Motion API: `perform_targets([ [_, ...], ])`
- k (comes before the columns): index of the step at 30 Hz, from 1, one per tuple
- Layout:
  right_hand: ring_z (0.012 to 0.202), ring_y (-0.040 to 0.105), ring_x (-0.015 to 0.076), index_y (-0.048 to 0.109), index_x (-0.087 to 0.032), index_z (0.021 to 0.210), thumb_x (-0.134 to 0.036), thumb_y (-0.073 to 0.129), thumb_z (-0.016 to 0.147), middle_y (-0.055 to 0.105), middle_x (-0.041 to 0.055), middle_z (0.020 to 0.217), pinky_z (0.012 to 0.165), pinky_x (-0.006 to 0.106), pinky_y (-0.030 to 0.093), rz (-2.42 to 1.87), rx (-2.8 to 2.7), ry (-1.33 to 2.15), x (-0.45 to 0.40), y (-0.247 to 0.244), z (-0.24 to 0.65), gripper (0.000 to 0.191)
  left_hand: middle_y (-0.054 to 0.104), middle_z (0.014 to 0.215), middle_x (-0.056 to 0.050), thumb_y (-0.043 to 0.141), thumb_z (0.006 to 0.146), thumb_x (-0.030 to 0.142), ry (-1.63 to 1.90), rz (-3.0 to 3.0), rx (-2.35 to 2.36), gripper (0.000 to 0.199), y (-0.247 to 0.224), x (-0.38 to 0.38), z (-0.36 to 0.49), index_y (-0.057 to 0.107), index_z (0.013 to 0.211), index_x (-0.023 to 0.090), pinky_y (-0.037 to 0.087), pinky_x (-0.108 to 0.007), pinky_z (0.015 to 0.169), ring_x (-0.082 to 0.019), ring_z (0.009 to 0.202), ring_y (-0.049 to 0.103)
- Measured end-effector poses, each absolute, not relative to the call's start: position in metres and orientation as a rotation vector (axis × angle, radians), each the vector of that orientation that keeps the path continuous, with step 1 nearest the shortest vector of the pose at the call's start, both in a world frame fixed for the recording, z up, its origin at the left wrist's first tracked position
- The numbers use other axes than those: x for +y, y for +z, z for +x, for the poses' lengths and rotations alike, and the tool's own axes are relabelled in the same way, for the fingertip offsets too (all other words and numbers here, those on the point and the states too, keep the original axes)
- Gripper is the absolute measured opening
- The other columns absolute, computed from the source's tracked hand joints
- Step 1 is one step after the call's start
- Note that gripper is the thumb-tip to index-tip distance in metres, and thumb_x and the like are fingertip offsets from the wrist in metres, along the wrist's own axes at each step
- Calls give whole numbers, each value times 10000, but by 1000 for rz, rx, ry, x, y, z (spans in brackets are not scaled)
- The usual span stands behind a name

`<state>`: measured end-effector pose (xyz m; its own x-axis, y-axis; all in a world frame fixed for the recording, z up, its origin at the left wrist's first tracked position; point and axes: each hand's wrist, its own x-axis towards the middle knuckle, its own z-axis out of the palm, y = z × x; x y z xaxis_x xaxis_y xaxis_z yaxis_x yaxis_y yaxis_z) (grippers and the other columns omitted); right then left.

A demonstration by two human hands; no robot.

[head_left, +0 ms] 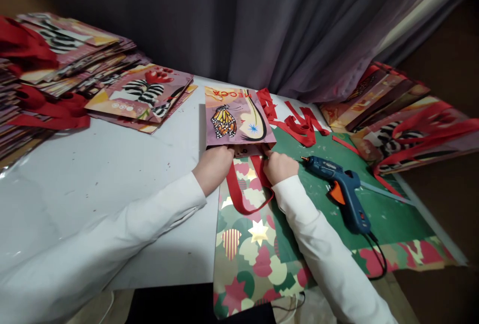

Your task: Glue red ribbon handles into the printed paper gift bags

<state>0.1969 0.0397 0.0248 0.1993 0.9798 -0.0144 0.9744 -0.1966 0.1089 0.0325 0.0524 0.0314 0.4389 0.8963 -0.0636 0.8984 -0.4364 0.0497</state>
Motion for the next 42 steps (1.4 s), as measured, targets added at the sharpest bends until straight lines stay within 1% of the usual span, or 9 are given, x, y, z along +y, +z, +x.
perform_targets([
  [5, 820, 724, 265, 704, -217, 1123, -224, 412, 936, 736, 162, 888, 656, 314, 487, 2342, 1964, 126, 40, 23, 198, 347, 646, 1059, -157, 383, 884, 23, -85, 2696, 1632, 328, 26, 35, 18, 628, 1095, 78, 518, -371, 719, -279, 919, 644],
  [10, 825, 725, 278, 726, -176, 1005, -211, 397, 943, 736, 173, 888, 664, 326, 492, 2314, 1970, 121, 40, 23, 197, 337, 660, 1122, -166, 398, 884, 48, -53, 2747, 1618, 372, 22, 21, 3, 595, 1200, 56, 481, -378, 856, -281, 1018, 607],
  [15, 832, 725, 276, 706, -181, 996, -191, 399, 931, 737, 164, 881, 661, 325, 499, 2235, 1996, 94, 38, 28, 196, 314, 678, 977, -136, 440, 883, 149, -46, 2761, 1555, 276, 30, 27, 1, 655, 1045, 90, 466, -388, 747, -279, 877, 622],
  [20, 794, 725, 259, 604, -208, 1216, -214, 431, 924, 736, 132, 839, 648, 302, 497, 1987, 2286, 73, 33, 30, 171, 339, 661, 1017, -144, 453, 859, 102, -82, 2790, 1570, 314, 29, 37, 11, 642, 1109, 78, 437, -373, 690, -273, 862, 622],
  [23, 805, 721, 250, 608, -188, 1207, -180, 417, 920, 736, 138, 862, 677, 310, 500, 1866, 2417, 30, 31, 28, 150, 345, 657, 990, -163, 435, 874, 92, -44, 2816, 1572, 283, 24, 39, 18, 669, 1030, 66, 434, -379, 692, -278, 877, 617],
  [27, 842, 716, 248, 689, -230, 1091, -219, 436, 917, 740, 122, 888, 686, 303, 499, 2032, 2320, -53, 36, 30, 152, 307, 654, 966, -177, 440, 880, 102, 33, 2810, 1605, 281, 21, 38, 19, 690, 999, 56, 441, -381, 689, -290, 922, 615],
  [34, 919, 706, 274, 614, -379, 1274, -341, 407, 945, 732, 94, 1020, 732, 347, 516, 2332, 1965, -136, 45, 32, 197, 390, 651, 1000, -176, 459, 840, 90, -84, 2713, 1631, 275, 27, 42, 17, 701, 969, 73, 447, -356, 630, -271, 839, 646],
  [38, 906, 708, 276, 577, -357, 1324, -308, 386, 947, 727, 117, 1029, 717, 345, 515, 2253, 1988, -62, 45, 30, 203, 425, 653, 1023, -178, 446, 865, 90, -95, 2699, 1643, 295, 28, 40, 14, 701, 1011, 66, 475, -379, 699, -284, 887, 641],
  [42, 865, 711, 259, 429, -340, 1443, -212, 397, 926, 745, 106, 966, 708, 326, 506, 1936, 2147, -33, 39, 31, 211, 534, 636, 1169, -165, 444, 901, 93, -17, 2748, 1608, 387, 27, 35, 6, 618, 1246, 101, 480, -408, 860, -294, 1047, 604],
])
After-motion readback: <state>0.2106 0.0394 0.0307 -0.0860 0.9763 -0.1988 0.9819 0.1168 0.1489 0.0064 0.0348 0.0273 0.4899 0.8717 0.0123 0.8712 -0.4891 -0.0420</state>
